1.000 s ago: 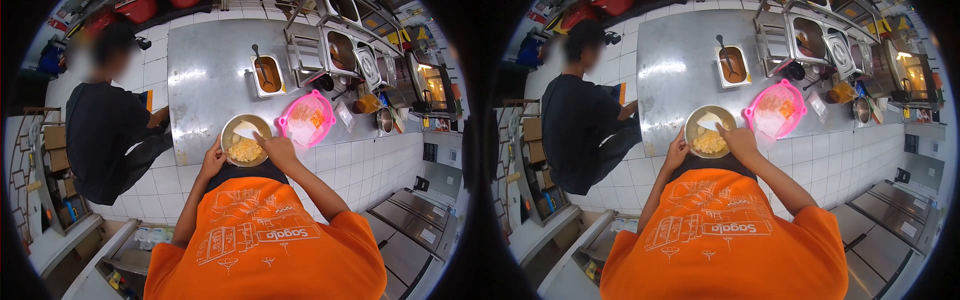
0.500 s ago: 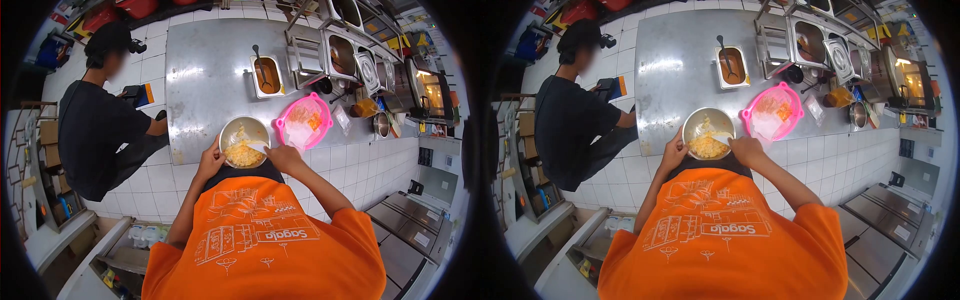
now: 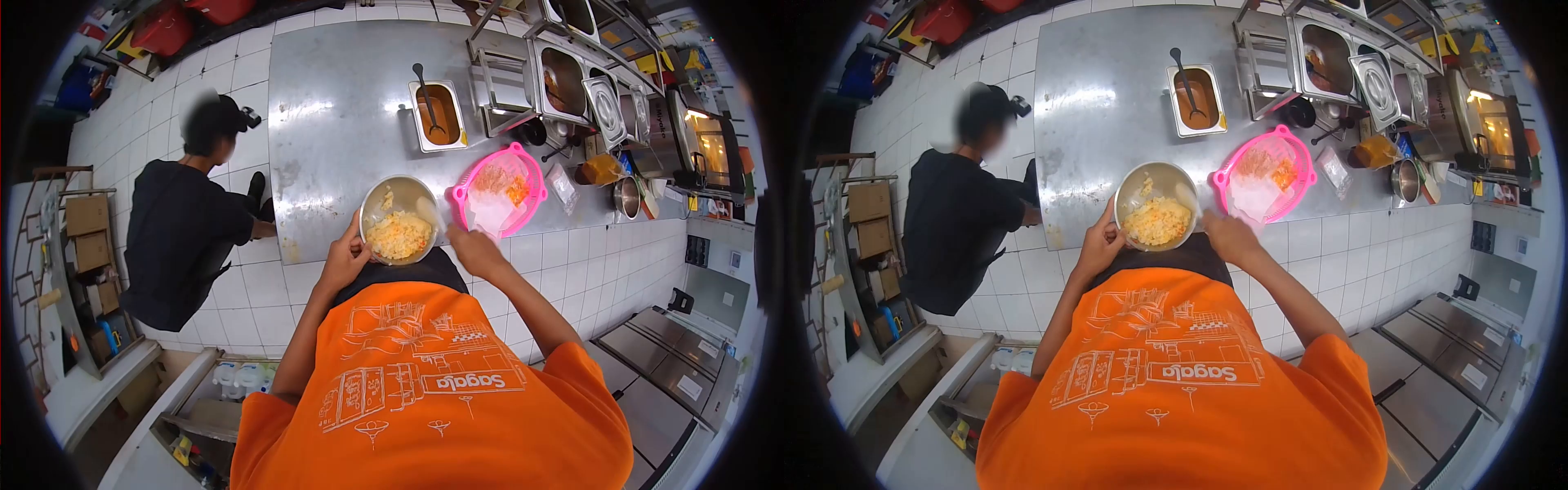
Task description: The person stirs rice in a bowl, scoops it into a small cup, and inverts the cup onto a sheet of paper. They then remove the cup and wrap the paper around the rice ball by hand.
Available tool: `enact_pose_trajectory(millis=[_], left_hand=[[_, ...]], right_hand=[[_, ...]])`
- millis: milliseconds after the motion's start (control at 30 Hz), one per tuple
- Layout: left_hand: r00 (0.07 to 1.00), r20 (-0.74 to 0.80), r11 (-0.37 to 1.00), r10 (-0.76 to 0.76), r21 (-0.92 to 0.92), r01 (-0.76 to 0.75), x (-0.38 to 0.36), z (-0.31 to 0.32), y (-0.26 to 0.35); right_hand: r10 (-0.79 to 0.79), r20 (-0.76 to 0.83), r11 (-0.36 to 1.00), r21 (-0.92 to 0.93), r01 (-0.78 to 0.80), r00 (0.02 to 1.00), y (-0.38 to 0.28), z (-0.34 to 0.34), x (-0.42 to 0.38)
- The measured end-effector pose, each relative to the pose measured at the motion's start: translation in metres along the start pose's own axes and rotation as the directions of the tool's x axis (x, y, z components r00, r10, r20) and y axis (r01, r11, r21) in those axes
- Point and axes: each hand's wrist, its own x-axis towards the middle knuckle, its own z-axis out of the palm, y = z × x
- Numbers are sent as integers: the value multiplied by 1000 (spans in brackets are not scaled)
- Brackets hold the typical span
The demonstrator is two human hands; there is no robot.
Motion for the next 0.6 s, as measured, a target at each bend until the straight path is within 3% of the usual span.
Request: enact_pose_trajectory(millis=[133,233,267,367,400,533,567,600], left_hand=[[997,73,1000,-1,27,-1,3,4,4],[993,119,994,-15,107,2,1,4,8],[994,109,996,-17,89,8,0,4,2],[995,99,1000,10,7,-11,6,1,-15],[995,98,1000,17,-28,-14,3,2,-19],[997,78,987,18,-163,-5,6,1,-22],[997,79,981,18,-192,-3,7,0,-26],[997,78,975,17,-220,0,9,-1,-27]], right_hand=[[43,100,996,-88,-34,994,5,-4,2],[-132,113,934,346,86,985,28,17,28],[37,410,842,478,-250,911,32,12,32],[-102,606,448,736,-508,789,38,34,31],[-126,603,386,761,-521,788,29,41,34],[-166,396,217,908,-358,903,11,51,59],[-108,70,467,884,-12,992,16,65,65],[-141,-267,684,670,289,953,13,71,68]])
